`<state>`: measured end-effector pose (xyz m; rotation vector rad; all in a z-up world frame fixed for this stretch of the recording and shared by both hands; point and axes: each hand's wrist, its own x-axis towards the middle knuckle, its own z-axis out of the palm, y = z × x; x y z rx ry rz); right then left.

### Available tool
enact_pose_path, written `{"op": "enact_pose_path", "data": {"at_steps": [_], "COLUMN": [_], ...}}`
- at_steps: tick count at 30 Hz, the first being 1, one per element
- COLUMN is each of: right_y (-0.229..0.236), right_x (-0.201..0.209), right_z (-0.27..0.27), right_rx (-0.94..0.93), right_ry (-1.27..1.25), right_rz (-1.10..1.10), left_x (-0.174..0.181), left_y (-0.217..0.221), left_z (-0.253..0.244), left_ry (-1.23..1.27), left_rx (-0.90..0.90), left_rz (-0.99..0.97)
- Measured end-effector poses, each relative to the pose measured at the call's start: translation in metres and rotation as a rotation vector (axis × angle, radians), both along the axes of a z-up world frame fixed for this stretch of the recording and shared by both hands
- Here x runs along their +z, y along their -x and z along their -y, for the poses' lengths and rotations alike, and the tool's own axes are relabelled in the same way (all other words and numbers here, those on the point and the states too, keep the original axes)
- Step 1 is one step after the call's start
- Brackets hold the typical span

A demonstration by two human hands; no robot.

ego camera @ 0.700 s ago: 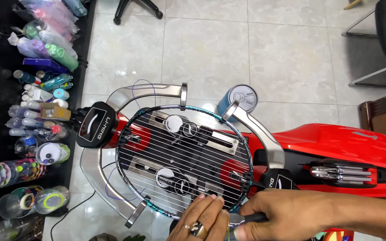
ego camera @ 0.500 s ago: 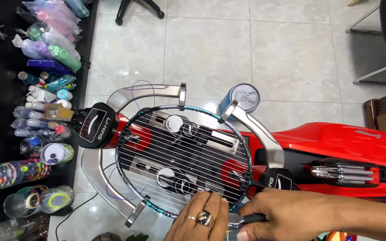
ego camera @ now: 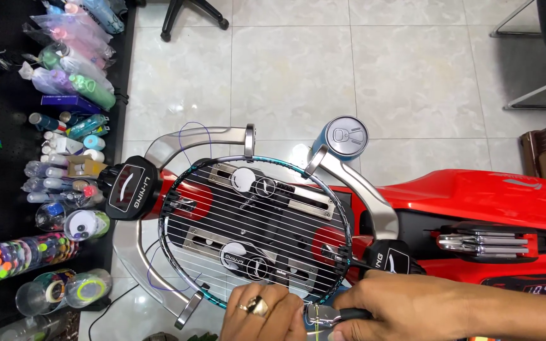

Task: Stringing a badminton racket using a professional stringing machine and pliers.

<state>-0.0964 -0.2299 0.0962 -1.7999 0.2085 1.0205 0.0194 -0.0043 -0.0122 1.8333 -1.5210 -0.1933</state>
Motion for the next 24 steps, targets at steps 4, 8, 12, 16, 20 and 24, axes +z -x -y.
{"op": "enact_pose_path", "data": {"at_steps": [4,8,12,16,20,24], "right_y": [-0.003,-0.005,0.001,-0.005,-0.012,-0.01], "right_x": [-0.005,-0.009,-0.02,-0.016,-0.009,-0.012], "right_z": [-0.003,-0.003,-0.002,-0.003,-0.003,-0.003], "right_rx": [0.01,0.051,0.082,0.097,0.131,0.146], "right_ry": [0.026,0.018,-0.002,0.043,0.065,0.062], "right_rz": [-0.064,-0.047,0.062,-0.043,-0.103,-0.065], "left_x": [-0.016,-0.027,-0.032,-0.041,-0.039,-0.033], "left_y": [0.02,0.024,0.026,0.032,0.031,0.03], "left_z": [-0.002,-0.005,-0.004,-0.003,-0.003,-0.002], "left_ry": [0.033,0.014,-0.01,-0.026,0.004,-0.023], "left_rx": [0.134,0.121,0.12,0.16,0.116,0.095], "left_rz": [0.049,0.102,0.088,0.082,0.123,0.106]}}
